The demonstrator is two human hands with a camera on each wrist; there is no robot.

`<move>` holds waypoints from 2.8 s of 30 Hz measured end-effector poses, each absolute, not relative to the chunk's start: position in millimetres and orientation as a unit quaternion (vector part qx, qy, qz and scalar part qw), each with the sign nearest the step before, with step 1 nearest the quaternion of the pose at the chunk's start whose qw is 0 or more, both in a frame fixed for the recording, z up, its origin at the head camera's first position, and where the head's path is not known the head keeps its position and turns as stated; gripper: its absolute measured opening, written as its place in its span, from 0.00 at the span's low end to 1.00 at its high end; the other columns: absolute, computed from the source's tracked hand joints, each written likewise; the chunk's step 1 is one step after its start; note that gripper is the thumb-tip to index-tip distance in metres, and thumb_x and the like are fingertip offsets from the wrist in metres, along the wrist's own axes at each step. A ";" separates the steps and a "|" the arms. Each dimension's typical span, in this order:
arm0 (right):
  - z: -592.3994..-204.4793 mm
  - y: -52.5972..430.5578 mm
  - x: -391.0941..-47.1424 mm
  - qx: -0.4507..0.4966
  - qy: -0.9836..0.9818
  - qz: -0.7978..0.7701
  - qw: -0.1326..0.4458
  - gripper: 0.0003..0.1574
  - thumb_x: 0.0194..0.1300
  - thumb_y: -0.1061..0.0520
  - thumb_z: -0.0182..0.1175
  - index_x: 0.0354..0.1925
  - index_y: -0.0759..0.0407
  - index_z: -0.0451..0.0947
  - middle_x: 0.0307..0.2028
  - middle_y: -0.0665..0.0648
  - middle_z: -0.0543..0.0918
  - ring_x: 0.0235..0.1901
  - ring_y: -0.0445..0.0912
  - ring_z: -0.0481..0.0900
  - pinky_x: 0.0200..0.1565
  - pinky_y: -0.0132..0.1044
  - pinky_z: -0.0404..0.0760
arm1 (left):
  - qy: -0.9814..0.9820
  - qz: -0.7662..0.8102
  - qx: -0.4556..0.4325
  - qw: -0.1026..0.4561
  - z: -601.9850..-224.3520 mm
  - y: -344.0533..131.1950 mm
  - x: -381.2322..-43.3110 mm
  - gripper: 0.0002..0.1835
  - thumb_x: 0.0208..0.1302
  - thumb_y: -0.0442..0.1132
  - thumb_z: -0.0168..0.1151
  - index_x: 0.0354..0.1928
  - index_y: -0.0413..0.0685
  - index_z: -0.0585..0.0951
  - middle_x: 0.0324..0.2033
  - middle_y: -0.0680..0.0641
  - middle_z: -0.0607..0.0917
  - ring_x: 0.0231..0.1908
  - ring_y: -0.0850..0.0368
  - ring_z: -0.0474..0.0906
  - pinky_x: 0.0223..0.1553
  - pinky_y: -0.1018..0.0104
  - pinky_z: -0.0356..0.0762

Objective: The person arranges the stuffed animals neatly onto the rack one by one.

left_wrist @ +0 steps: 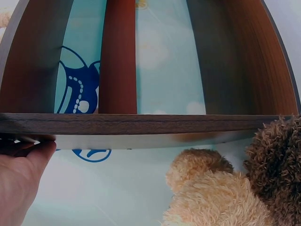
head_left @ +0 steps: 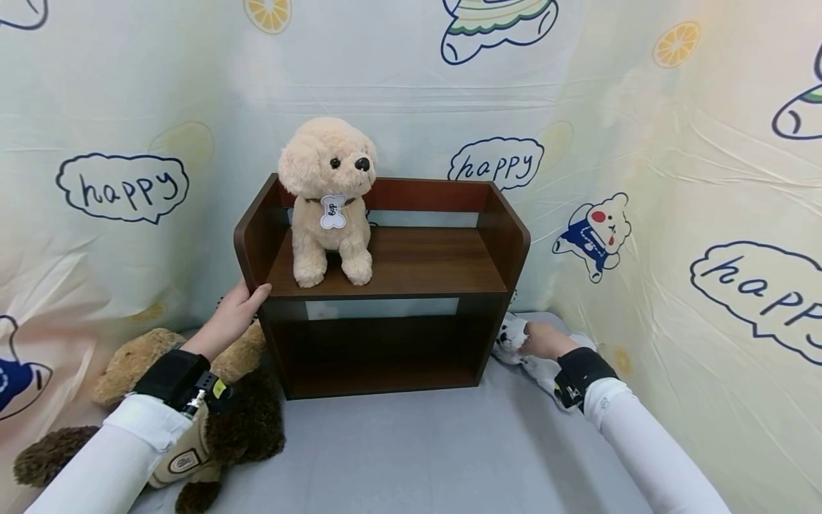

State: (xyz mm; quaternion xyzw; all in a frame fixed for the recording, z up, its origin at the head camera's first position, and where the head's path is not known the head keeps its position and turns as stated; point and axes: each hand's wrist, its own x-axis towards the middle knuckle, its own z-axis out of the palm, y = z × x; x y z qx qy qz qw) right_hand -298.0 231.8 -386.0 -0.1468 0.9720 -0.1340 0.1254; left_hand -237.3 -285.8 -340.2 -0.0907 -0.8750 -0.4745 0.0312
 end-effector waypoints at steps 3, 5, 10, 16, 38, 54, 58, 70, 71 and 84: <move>-390.5 234.2 -300.3 -0.150 0.973 -0.134 0.111 0.23 0.54 0.61 0.63 0.43 0.77 0.71 0.38 0.70 0.78 0.39 0.60 0.76 0.42 0.49 0.75 | -0.874 -0.476 -0.088 0.032 -340.3 -286.0 -237.4 0.34 0.72 0.50 0.33 0.71 0.46 0.34 0.69 0.34 0.42 0.66 0.33 0.40 0.56 0.30 0.44; -393.7 235.7 -302.0 -0.149 0.974 -0.135 0.104 0.23 0.53 0.61 0.62 0.43 0.78 0.71 0.37 0.70 0.78 0.39 0.60 0.76 0.42 0.49 0.75 | -0.874 -0.477 -0.088 0.031 -340.4 -285.9 -237.7 0.34 0.72 0.50 0.33 0.71 0.47 0.34 0.69 0.35 0.42 0.66 0.33 0.40 0.56 0.31 0.44; -401.0 239.7 -307.1 -0.144 0.976 -0.136 0.091 0.21 0.53 0.61 0.62 0.41 0.77 0.72 0.35 0.69 0.79 0.37 0.59 0.77 0.41 0.49 0.75 | -0.873 -0.478 -0.090 0.029 -340.5 -285.5 -237.7 0.33 0.73 0.50 0.33 0.70 0.47 0.34 0.69 0.34 0.41 0.66 0.33 0.40 0.56 0.31 0.44; -407.2 242.0 -312.4 -0.114 0.980 -0.146 0.077 0.29 0.53 0.61 0.63 0.46 0.81 0.66 0.38 0.73 0.77 0.41 0.63 0.75 0.45 0.50 0.74 | -0.875 -0.476 -0.088 0.031 -340.2 -286.4 -236.9 0.34 0.72 0.51 0.33 0.71 0.47 0.35 0.69 0.34 0.42 0.65 0.32 0.41 0.56 0.30 0.44; -428.3 240.4 -324.4 -0.024 0.993 -0.107 0.042 0.44 0.51 0.52 0.66 0.51 0.85 0.60 0.49 0.80 0.67 0.51 0.70 0.64 0.54 0.57 0.65 | -0.876 -0.474 -0.081 0.028 -338.7 -285.7 -233.2 0.34 0.72 0.51 0.33 0.70 0.46 0.35 0.69 0.34 0.42 0.66 0.33 0.41 0.56 0.31 0.45; -461.9 262.6 -344.5 0.015 0.990 -0.134 0.045 0.50 0.45 0.43 0.69 0.52 0.78 0.63 0.50 0.76 0.67 0.52 0.69 0.64 0.49 0.60 0.67 | -0.884 -0.460 -0.078 0.026 -341.7 -287.7 -237.4 0.33 0.73 0.49 0.33 0.70 0.46 0.34 0.69 0.34 0.42 0.66 0.33 0.42 0.57 0.32 0.46; -461.6 261.1 -341.5 0.021 0.989 -0.138 0.049 0.48 0.47 0.48 0.68 0.54 0.79 0.61 0.52 0.77 0.66 0.54 0.69 0.62 0.50 0.62 0.65 | -0.884 -0.461 -0.079 0.026 -340.9 -287.6 -236.5 0.34 0.73 0.50 0.33 0.70 0.46 0.34 0.69 0.34 0.42 0.66 0.33 0.42 0.57 0.32 0.46; -477.4 261.4 -332.5 0.006 0.992 -0.118 0.036 0.49 0.49 0.52 0.68 0.57 0.81 0.56 0.56 0.79 0.62 0.56 0.71 0.58 0.54 0.62 0.62 | -0.883 -0.462 -0.078 0.026 -342.3 -287.6 -236.2 0.34 0.72 0.52 0.33 0.70 0.45 0.35 0.69 0.34 0.44 0.66 0.34 0.43 0.57 0.33 0.47; -477.9 260.9 -331.9 0.006 0.992 -0.117 0.035 0.50 0.49 0.53 0.68 0.58 0.81 0.56 0.57 0.79 0.61 0.57 0.70 0.57 0.54 0.62 0.61 | -0.884 -0.460 -0.079 0.027 -342.0 -287.7 -236.0 0.34 0.72 0.52 0.33 0.70 0.45 0.35 0.69 0.34 0.44 0.66 0.34 0.43 0.57 0.33 0.47; -502.8 268.0 -336.5 0.029 0.994 -0.102 -0.007 0.53 0.43 0.49 0.70 0.58 0.77 0.58 0.56 0.75 0.62 0.57 0.70 0.56 0.51 0.64 0.60 | -0.882 -0.463 -0.076 0.035 -340.9 -283.5 -235.9 0.34 0.72 0.51 0.33 0.71 0.45 0.35 0.68 0.34 0.45 0.66 0.34 0.43 0.57 0.33 0.47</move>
